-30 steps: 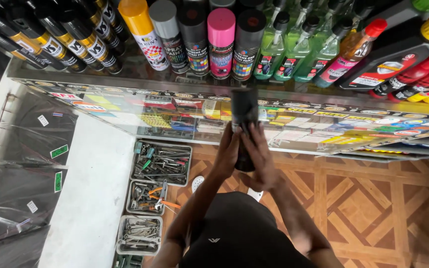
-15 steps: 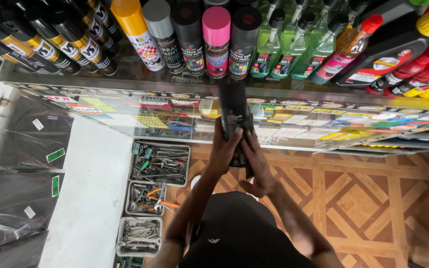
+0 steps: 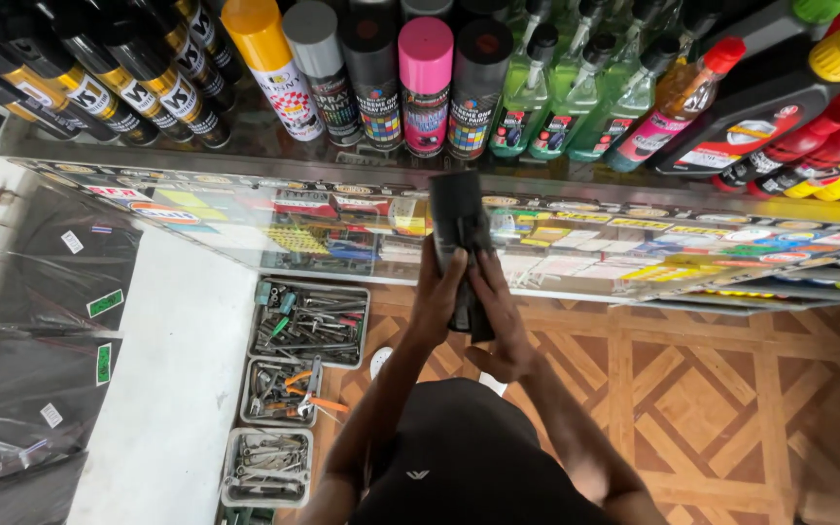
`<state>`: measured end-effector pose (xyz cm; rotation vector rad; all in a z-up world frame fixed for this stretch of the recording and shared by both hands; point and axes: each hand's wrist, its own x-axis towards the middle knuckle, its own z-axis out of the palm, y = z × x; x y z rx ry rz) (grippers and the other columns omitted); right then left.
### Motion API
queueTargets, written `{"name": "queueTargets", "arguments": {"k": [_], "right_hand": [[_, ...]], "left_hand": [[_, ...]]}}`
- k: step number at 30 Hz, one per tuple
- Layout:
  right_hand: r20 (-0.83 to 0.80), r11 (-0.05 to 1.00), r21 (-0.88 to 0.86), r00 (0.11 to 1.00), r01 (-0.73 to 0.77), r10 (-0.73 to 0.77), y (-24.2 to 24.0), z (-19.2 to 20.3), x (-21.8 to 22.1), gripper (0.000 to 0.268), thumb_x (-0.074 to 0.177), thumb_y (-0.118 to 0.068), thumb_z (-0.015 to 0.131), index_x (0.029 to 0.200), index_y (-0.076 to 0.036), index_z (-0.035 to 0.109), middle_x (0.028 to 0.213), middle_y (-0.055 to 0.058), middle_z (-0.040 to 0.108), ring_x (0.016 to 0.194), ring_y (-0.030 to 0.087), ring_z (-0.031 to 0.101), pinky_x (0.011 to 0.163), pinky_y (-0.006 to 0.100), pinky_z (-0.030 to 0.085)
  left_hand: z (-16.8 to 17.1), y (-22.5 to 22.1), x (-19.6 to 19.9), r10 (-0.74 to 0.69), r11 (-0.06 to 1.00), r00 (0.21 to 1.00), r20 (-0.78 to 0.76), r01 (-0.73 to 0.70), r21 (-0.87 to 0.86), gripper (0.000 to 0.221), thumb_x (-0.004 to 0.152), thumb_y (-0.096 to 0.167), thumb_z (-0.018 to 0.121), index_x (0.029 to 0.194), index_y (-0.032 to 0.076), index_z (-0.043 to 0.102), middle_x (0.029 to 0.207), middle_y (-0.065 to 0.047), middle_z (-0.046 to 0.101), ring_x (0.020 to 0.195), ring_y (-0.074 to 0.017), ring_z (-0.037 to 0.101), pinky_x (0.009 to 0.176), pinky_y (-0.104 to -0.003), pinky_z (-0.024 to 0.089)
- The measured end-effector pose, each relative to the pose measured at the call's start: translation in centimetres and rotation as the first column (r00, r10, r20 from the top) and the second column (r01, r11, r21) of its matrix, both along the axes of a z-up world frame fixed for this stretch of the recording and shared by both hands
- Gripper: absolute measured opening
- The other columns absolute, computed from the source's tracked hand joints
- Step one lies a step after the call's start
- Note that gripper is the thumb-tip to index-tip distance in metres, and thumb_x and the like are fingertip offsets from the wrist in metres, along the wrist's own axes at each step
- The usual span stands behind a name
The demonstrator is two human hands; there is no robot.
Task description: Cleaning and organizing various spray paint cans on a shelf in a shop.
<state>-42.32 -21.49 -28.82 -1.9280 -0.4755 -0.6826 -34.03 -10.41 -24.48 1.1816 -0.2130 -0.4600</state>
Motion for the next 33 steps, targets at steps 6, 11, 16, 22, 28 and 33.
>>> {"name": "queueTargets", "arguments": {"k": [6, 11, 16, 22, 28, 33], "right_hand": [[0.013, 0.944, 0.313, 0.994, -0.106, 0.107, -0.3, 4.6, 3.1, 0.114, 0.092, -0.059, 0.065, 0.165, 0.001, 0.0, 0.173, 0.016, -0.002, 0.159, 0.031, 0.0, 0.131, 0.048, 0.002], [-0.004, 0.998, -0.057, 1.0, 0.023, -0.023, -1.6, 2.7, 2.5, 0.1, 0.086, -0.051, 0.071, 0.158, 0.007, 0.031, 0.169, 0.028, 0.014, 0.157, 0.047, 0.008, 0.129, 0.052, 0.007], [-0.121, 0.943, 0.33, 0.988, -0.048, 0.092, 2.8, 2.7, -0.6, 0.091, 0.084, -0.018, 0.065, 0.161, 0.004, 0.022, 0.171, 0.025, 0.011, 0.158, 0.038, 0.01, 0.128, 0.052, 0.01], [0.112, 0.44, 0.85, 0.916, -0.289, 0.386, 4.5, 3.2, -2.1, 0.07, 0.105, -0.03, 0.035, 0.167, -0.008, 0.011, 0.174, 0.015, 0.015, 0.163, 0.031, 0.013, 0.134, 0.05, 0.009], [0.293, -0.054, 0.949, 0.801, -0.311, 0.521, 4.3, 3.1, -2.1, 0.103, 0.076, -0.024, 0.055, 0.163, 0.002, 0.007, 0.167, 0.025, 0.021, 0.154, 0.041, 0.027, 0.124, 0.053, 0.007], [-0.023, 0.394, 0.902, 0.89, -0.178, 0.456, 3.6, -1.0, -3.3, 0.096, 0.078, -0.012, 0.049, 0.165, -0.006, 0.011, 0.17, 0.014, 0.02, 0.156, 0.03, 0.015, 0.125, 0.049, 0.0]], "left_hand": [[2.5, -0.4, -0.9, -0.117, 0.992, 0.993, -0.015, 0.116, -0.04, 0.051, 0.105, 0.039, 0.059, 0.147, 0.011, 0.051, 0.113, -0.011, 0.063, 0.107, -0.0201, 0.058, 0.097, -0.04, 0.047], [0.1, -0.4, -0.1, -0.042, 0.996, 0.997, -0.065, 0.036, -0.084, 0.053, 0.107, 0.043, 0.053, 0.146, 0.007, 0.048, 0.124, -0.017, 0.06, 0.117, -0.0265, 0.057, 0.104, -0.047, 0.047], [-0.7, -0.6, 1.0, 0.105, 0.992, 0.991, -0.089, -0.11, -0.056, 0.043, 0.094, 0.029, 0.077, 0.125, 0.005, 0.06, 0.1, -0.008, 0.065, 0.092, -0.0173, 0.063, 0.082, -0.038, 0.056], [-2.9, -1.5, 1.4, 0.213, 0.974, 0.977, -0.007, -0.213, -0.084, 0.043, 0.092, 0.022, 0.08, 0.125, 0.008, 0.058, 0.099, -0.007, 0.064, 0.094, -0.0162, 0.064, 0.08, -0.039, 0.056], [-3.8, -2.5, 1.3, 0.314, 0.949, 0.929, 0.197, -0.302, -0.09, 0.054, 0.084, 0.016, 0.085, 0.129, 0.009, 0.057, 0.099, -0.005, 0.067, 0.092, -0.0114, 0.064, 0.078, -0.035, 0.056], [-3.4, -2.4, 2.6, 0.284, 0.957, 0.924, 0.256, -0.258, -0.13, 0.053, 0.084, 0.017, 0.084, 0.128, 0.008, 0.057, 0.094, -0.007, 0.067, 0.087, -0.0123, 0.065, 0.073, -0.034, 0.056]]}}
